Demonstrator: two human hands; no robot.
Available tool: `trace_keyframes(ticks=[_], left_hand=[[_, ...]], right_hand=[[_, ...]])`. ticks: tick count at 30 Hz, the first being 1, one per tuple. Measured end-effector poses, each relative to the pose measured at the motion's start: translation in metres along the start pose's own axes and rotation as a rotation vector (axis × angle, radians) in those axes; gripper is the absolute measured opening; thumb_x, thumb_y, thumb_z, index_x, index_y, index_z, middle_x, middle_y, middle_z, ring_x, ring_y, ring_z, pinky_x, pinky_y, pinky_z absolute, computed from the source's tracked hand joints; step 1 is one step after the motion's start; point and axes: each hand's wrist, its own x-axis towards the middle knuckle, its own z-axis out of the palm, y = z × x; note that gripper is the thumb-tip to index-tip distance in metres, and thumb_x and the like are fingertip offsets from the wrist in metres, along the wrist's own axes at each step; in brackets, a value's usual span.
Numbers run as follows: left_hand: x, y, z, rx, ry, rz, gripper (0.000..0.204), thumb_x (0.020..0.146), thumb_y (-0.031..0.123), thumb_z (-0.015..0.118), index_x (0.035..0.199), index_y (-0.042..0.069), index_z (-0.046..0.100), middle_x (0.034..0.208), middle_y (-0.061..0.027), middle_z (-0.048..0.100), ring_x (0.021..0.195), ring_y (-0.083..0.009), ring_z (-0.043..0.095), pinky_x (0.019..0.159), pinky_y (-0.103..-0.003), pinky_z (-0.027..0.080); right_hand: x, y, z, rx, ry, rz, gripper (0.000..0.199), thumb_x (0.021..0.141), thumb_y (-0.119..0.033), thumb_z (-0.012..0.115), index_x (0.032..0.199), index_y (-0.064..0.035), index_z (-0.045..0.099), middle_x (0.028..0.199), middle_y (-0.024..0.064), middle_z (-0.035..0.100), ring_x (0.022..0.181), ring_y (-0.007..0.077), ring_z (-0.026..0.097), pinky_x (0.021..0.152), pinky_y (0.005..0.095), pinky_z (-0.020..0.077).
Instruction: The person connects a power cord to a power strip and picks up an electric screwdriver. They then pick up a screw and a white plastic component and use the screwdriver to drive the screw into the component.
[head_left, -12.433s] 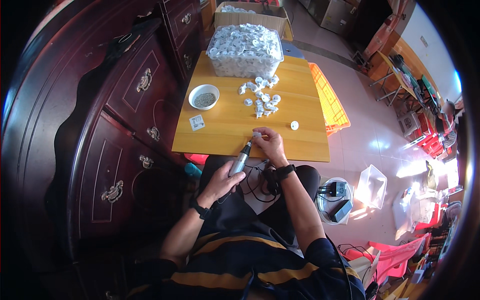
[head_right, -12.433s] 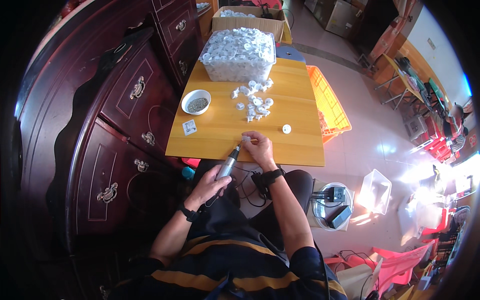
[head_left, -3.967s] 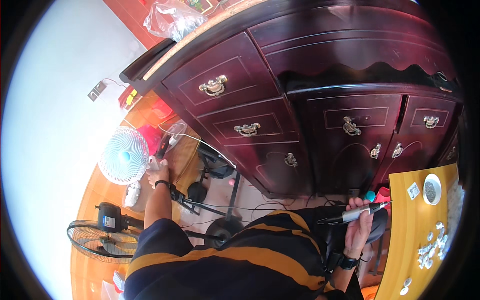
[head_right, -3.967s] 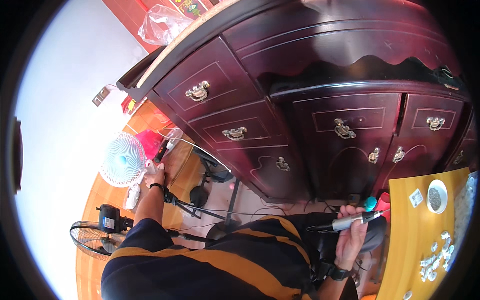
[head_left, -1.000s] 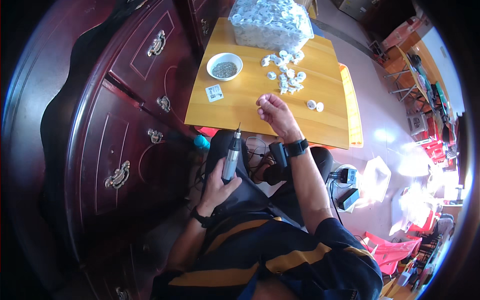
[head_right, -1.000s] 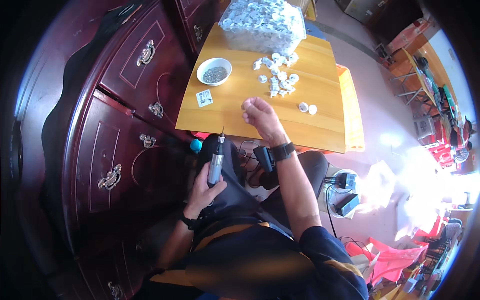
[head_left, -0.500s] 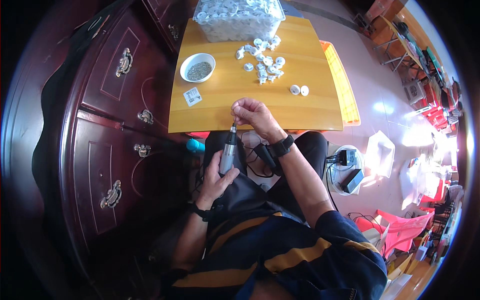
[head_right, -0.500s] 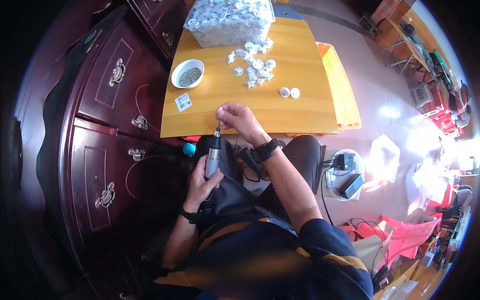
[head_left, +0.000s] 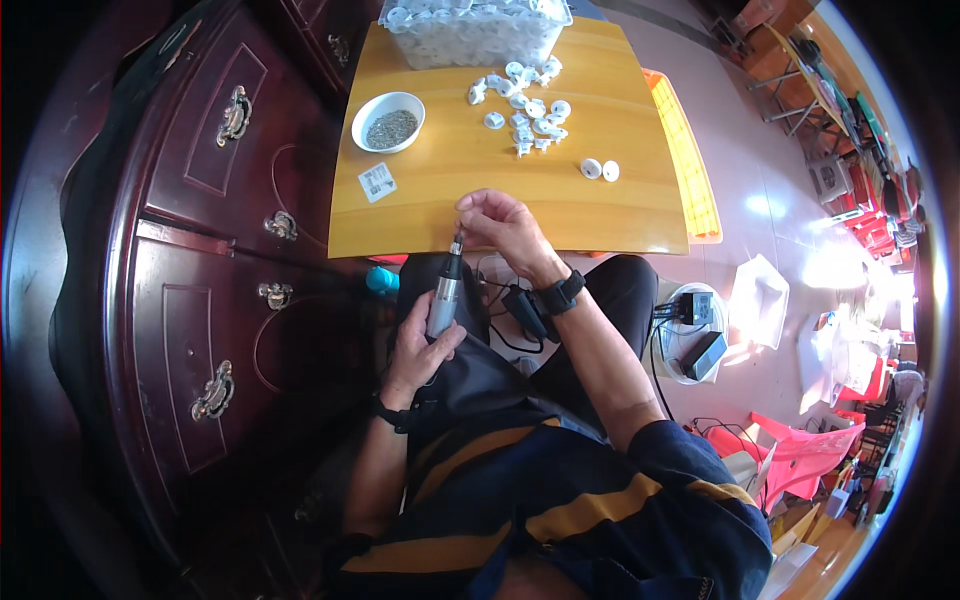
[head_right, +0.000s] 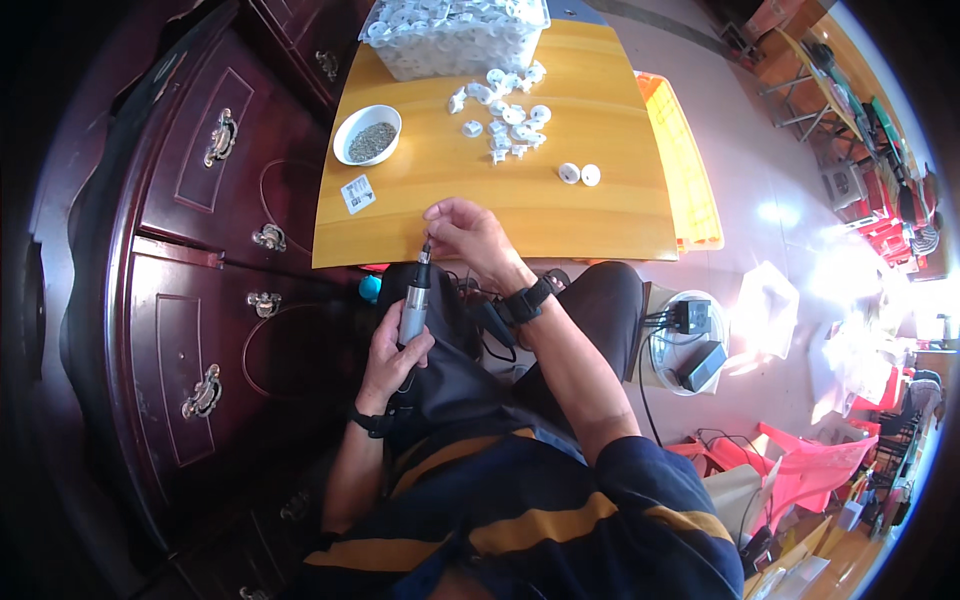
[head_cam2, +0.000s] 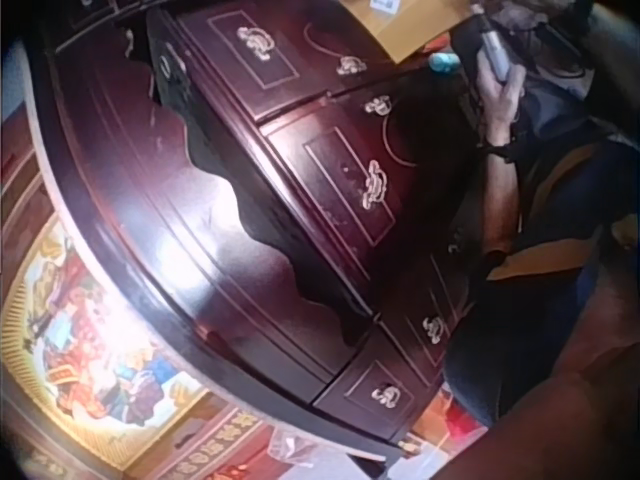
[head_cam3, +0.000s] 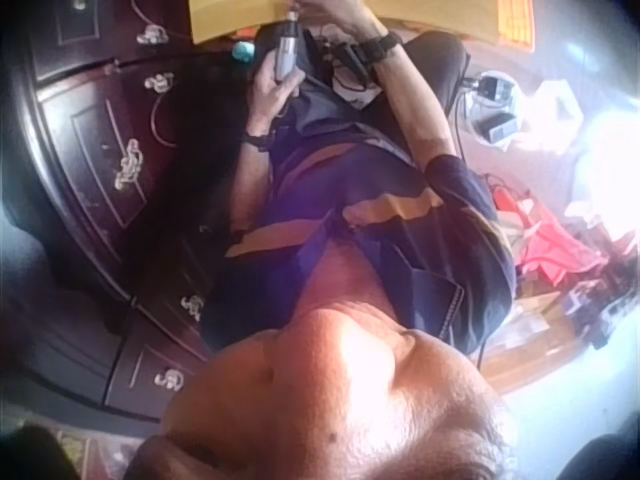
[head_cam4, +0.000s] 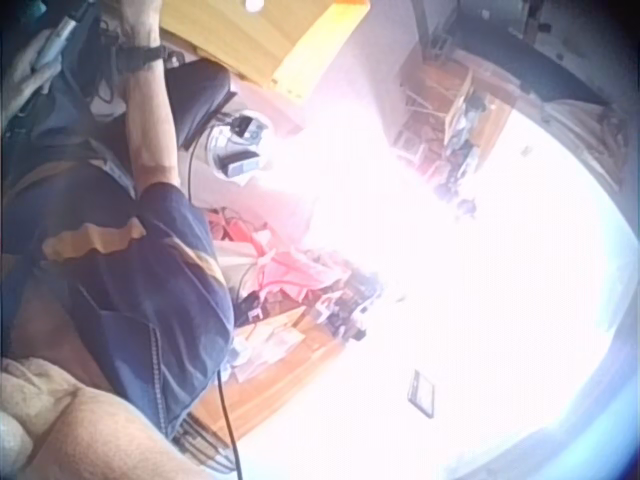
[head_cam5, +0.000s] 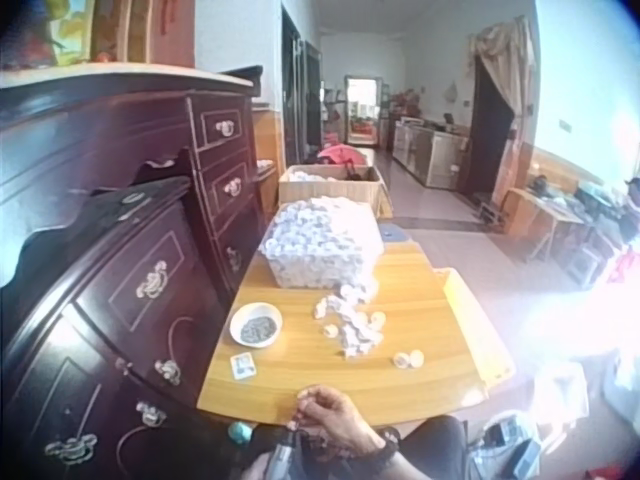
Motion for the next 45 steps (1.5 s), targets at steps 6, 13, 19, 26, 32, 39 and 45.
trace_keyframes(ticks=[6, 13, 19, 26, 32, 39, 45], left_hand=[[-0.002, -0.001, -0.002, -0.009, 0.004, -0.048, 0.052, 0.088, 0.015, 0.073, 0.131, 0.001, 0.048, 0.082, 0.0009, 0.057, 0.062, -0.0051, 0.054, 0.055, -0.021, 0.046], [-0.002, 0.000, -0.004, 0.029, -0.022, -0.067, 0.050, 0.090, 0.011, 0.068, 0.133, 0.001, 0.046, 0.084, -0.0002, 0.057, 0.064, -0.0051, 0.054, 0.057, -0.021, 0.048], [-0.002, 0.001, -0.005, 0.003, -0.023, -0.061, 0.046, 0.090, 0.010, 0.068, 0.131, 0.002, 0.047, 0.085, 0.0000, 0.057, 0.063, -0.0050, 0.054, 0.056, -0.021, 0.048], [-0.002, 0.003, -0.007, -0.202, -0.080, -0.068, 0.040, 0.091, 0.015, 0.068, 0.123, 0.002, 0.049, 0.082, 0.0001, 0.055, 0.061, -0.0060, 0.052, 0.056, -0.021, 0.045], [0.001, 0.009, -0.011, -0.254, -0.136, -0.100, 0.036, 0.092, 0.016, 0.065, 0.122, 0.003, 0.049, 0.082, -0.0002, 0.056, 0.061, -0.0065, 0.052, 0.056, -0.022, 0.045], [0.002, 0.011, -0.009, -0.070, -0.104, -0.107, 0.040, 0.093, 0.020, 0.065, 0.126, 0.003, 0.049, 0.083, -0.0009, 0.056, 0.062, -0.0070, 0.053, 0.054, -0.023, 0.045], [0.001, 0.014, -0.009, -0.408, -0.217, -0.142, 0.042, 0.091, 0.024, 0.066, 0.124, 0.005, 0.049, 0.085, -0.0019, 0.057, 0.063, -0.0078, 0.054, 0.054, -0.023, 0.045]], right_hand=[[0.000, 0.008, 0.001, 0.040, 0.066, -0.018, 0.010, 0.095, -0.009, 0.064, 0.104, -0.0048, 0.064, 0.091, 0.0023, 0.068, 0.083, 0.0114, 0.067, 0.076, 0.0256, 0.0571], [0.002, 0.005, 0.005, 0.040, 0.135, 0.027, 0.011, 0.092, -0.008, 0.066, 0.103, -0.0059, 0.065, 0.089, 0.0031, 0.070, 0.080, 0.0121, 0.068, 0.073, 0.0258, 0.0576], [0.002, 0.004, 0.008, 0.031, 0.130, 0.041, 0.010, 0.092, -0.011, 0.067, 0.101, -0.0074, 0.065, 0.087, 0.0025, 0.070, 0.078, 0.0110, 0.068, 0.071, 0.0241, 0.0567], [0.001, 0.004, 0.010, 0.029, 0.135, 0.027, 0.009, 0.092, -0.012, 0.068, 0.100, -0.0093, 0.066, 0.088, 0.0013, 0.070, 0.076, 0.0091, 0.068, 0.070, 0.0227, 0.0555], [0.002, 0.002, 0.007, 0.053, 0.114, 0.043, 0.008, 0.092, -0.012, 0.067, 0.100, -0.0094, 0.066, 0.090, 0.0006, 0.069, 0.079, 0.0082, 0.066, 0.071, 0.0221, 0.0549], [0.004, -0.001, 0.001, 0.044, 0.100, 0.076, 0.007, 0.093, -0.011, 0.066, 0.099, -0.0093, 0.066, 0.090, 0.0006, 0.069, 0.079, 0.0085, 0.066, 0.071, 0.0219, 0.0547], [0.003, 0.003, -0.006, 0.091, -0.006, 0.009, 0.013, 0.095, -0.011, 0.065, 0.108, -0.0085, 0.064, 0.092, 0.0017, 0.070, 0.084, 0.0109, 0.068, 0.076, 0.0237, 0.0559]])
